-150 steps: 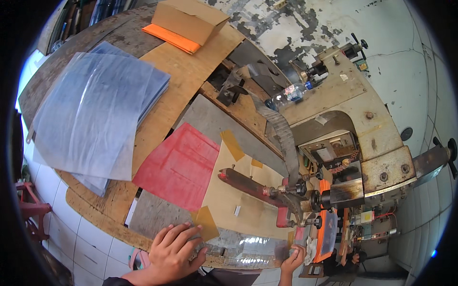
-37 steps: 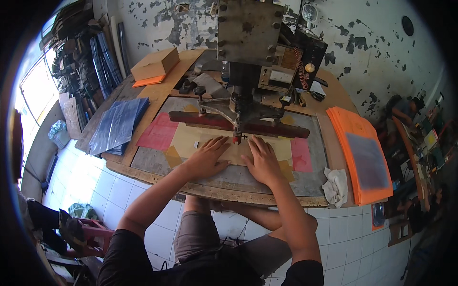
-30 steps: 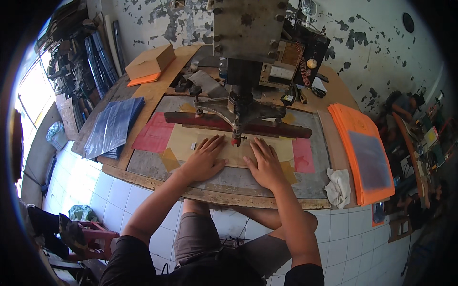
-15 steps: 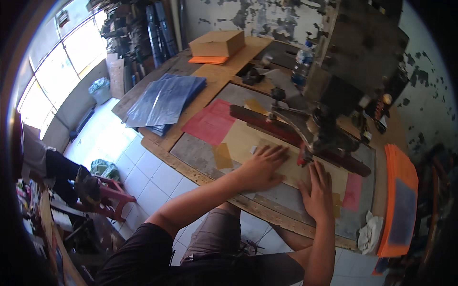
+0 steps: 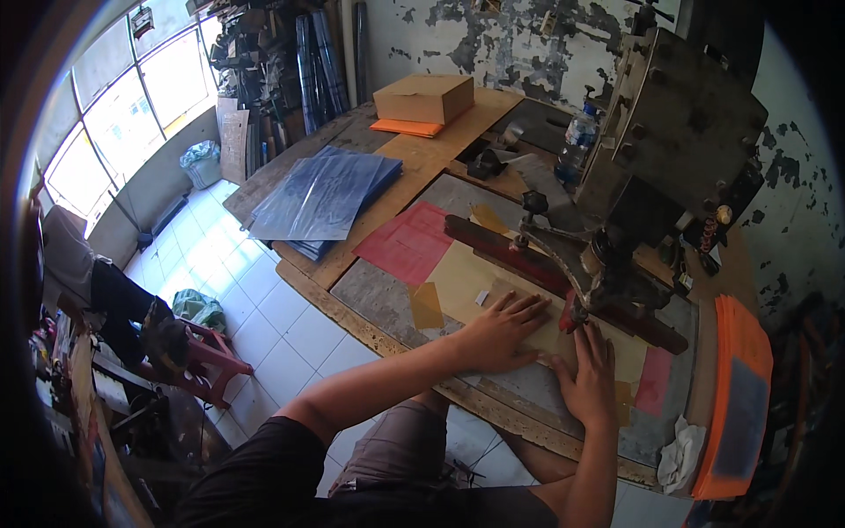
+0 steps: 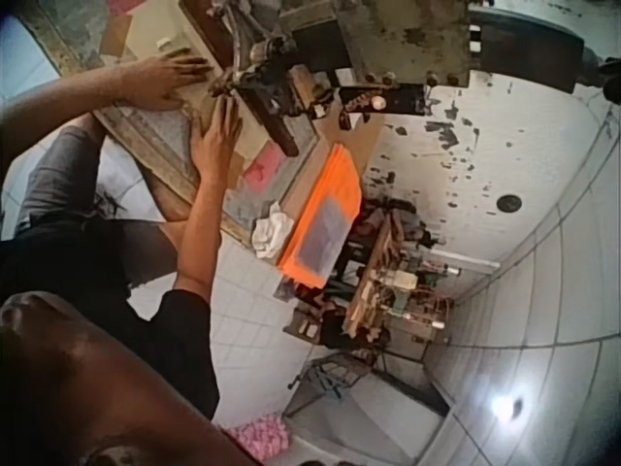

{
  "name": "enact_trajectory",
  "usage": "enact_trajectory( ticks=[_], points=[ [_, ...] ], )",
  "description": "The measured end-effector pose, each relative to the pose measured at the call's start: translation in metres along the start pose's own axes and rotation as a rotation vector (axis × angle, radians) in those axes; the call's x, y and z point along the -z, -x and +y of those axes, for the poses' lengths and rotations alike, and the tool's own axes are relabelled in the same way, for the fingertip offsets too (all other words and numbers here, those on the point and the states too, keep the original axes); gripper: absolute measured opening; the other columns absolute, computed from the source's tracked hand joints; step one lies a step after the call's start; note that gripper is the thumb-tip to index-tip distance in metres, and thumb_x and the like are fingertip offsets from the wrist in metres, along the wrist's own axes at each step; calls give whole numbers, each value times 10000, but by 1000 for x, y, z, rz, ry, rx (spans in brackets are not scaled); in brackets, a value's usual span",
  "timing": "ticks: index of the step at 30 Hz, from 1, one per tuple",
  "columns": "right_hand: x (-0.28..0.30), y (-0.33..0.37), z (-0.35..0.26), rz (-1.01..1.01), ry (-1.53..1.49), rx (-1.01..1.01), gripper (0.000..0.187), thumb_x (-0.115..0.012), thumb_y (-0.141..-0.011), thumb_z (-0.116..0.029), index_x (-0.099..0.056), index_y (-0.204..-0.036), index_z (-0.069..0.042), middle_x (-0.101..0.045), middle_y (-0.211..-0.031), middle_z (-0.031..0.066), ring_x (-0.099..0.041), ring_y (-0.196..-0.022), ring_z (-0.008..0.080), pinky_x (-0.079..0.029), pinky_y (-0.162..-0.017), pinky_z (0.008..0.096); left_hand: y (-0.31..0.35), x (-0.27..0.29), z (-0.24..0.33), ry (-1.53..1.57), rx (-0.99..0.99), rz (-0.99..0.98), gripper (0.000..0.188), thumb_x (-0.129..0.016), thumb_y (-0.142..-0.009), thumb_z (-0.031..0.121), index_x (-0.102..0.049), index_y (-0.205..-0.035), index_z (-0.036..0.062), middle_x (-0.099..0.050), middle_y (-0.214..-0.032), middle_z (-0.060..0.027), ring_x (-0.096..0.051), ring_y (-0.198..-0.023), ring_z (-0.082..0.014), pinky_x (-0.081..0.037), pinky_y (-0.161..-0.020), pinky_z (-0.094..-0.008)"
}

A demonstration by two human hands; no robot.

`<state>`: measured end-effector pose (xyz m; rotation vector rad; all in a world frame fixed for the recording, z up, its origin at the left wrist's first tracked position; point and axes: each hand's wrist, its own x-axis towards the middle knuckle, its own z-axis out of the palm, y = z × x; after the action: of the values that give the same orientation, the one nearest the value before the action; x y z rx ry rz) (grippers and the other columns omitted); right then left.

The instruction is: The person cleans the work surface beneath a machine press using a cloth, unfolds a clear plastic sleeve by hand, and touches a stack of plastic sheets on the table.

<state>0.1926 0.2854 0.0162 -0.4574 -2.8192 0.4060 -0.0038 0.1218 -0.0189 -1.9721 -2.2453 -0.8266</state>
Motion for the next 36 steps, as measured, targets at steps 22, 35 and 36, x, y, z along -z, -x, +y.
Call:
enact_trajectory(
  ticks=[22,35,36],
  points=[
    [15,19,18,94,-18,-350,571,-569,-1162,-387,-536,-1631,-64,-489,-1735,126,-458,-1596,352,-337,-1348,503,8,6,7,-183,162,79,777,-528,-1114,558,-533,-1590,-56,-490,-1701,-247,-424,-1608,-400,-287,-1340,-584],
    [8,24,30,219,-27,-401,513,-628,-1137,-327,-633,-1533,-1,-599,-1634,181,-508,-1564,370,-377,-1309,500,8,14,17,-266,373,49,847,-485,-1121,615,-513,-1598,-84,-476,-1716,-243,-405,-1621,-390,-277,-1348,-570],
    [8,24,31,220,-27,-402,513,-628,-1137,-327,-633,-1533,-1,-599,-1634,181,-508,-1564,370,-377,-1309,500,7,14,17,-265,372,49,847,-485,-1121,615,-513,-1598,-84,-476,-1716,-243,-405,-1621,-390,-277,-1348,-570]
  ],
)
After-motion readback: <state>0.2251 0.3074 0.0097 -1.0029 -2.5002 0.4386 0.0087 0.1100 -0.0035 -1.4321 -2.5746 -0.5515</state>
